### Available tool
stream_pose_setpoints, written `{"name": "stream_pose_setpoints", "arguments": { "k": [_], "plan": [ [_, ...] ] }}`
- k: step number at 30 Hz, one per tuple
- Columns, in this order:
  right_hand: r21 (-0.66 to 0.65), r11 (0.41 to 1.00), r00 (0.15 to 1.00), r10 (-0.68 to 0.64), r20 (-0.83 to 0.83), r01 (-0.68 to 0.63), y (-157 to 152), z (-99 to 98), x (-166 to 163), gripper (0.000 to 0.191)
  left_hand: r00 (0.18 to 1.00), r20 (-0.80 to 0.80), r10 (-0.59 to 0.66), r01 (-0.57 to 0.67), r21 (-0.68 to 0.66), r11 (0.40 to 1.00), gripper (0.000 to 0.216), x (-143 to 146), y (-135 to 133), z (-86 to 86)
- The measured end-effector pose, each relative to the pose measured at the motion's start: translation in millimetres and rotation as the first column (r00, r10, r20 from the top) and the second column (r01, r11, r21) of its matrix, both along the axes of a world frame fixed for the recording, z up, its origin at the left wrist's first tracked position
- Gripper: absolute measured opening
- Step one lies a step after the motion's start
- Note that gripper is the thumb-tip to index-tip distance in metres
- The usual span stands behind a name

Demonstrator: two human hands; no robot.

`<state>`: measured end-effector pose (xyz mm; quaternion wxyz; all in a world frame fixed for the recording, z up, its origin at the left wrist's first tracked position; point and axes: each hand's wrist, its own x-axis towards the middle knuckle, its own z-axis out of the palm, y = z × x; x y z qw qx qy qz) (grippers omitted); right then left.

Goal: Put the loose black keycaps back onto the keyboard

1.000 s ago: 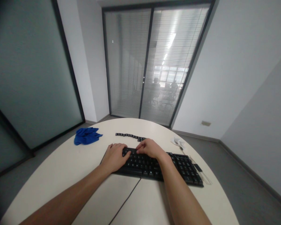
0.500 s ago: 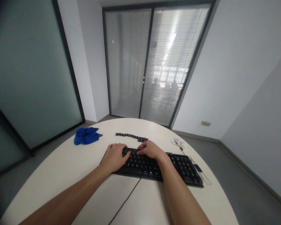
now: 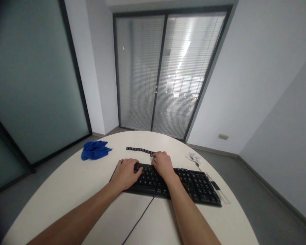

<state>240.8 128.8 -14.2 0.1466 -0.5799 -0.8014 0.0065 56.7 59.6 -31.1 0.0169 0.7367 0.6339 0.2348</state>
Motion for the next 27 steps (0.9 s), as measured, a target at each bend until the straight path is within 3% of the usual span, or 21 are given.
{"name": "stream_pose_setpoints", "arguments": {
  "k": [9,15,20,24,27],
  "plan": [
    [0.116,0.993,0.989,-0.035,0.143,0.019,19,-1.2,-14,0.026,1.000,0.004,0.004,-0.004,-0.005,1.000,0.030,0,-2,3.5],
    [0.109,0.994,0.990,-0.012,0.139,-0.004,24,-6.7,-19,0.021,1.000,0.018,-0.001,0.001,-0.019,1.000,0.030,-1,-2,3.5],
    [0.092,0.996,0.996,0.006,0.093,-0.014,20,0.5,-14,0.020,1.000,0.016,0.002,-0.002,-0.002,1.000,0.030,-1,0,-0.7],
    [0.040,0.999,0.996,0.030,-0.085,-0.027,9,8.1,9,0.025,1.000,0.009,-0.002,0.002,-0.004,1.000,0.032,0,1,-1.7],
    [-0.046,0.985,0.939,0.142,-0.314,-0.164,-6,7.9,27,0.026,1.000,0.000,-0.002,0.002,-0.003,1.000,0.032,0,1,-0.6]
  ]
}}
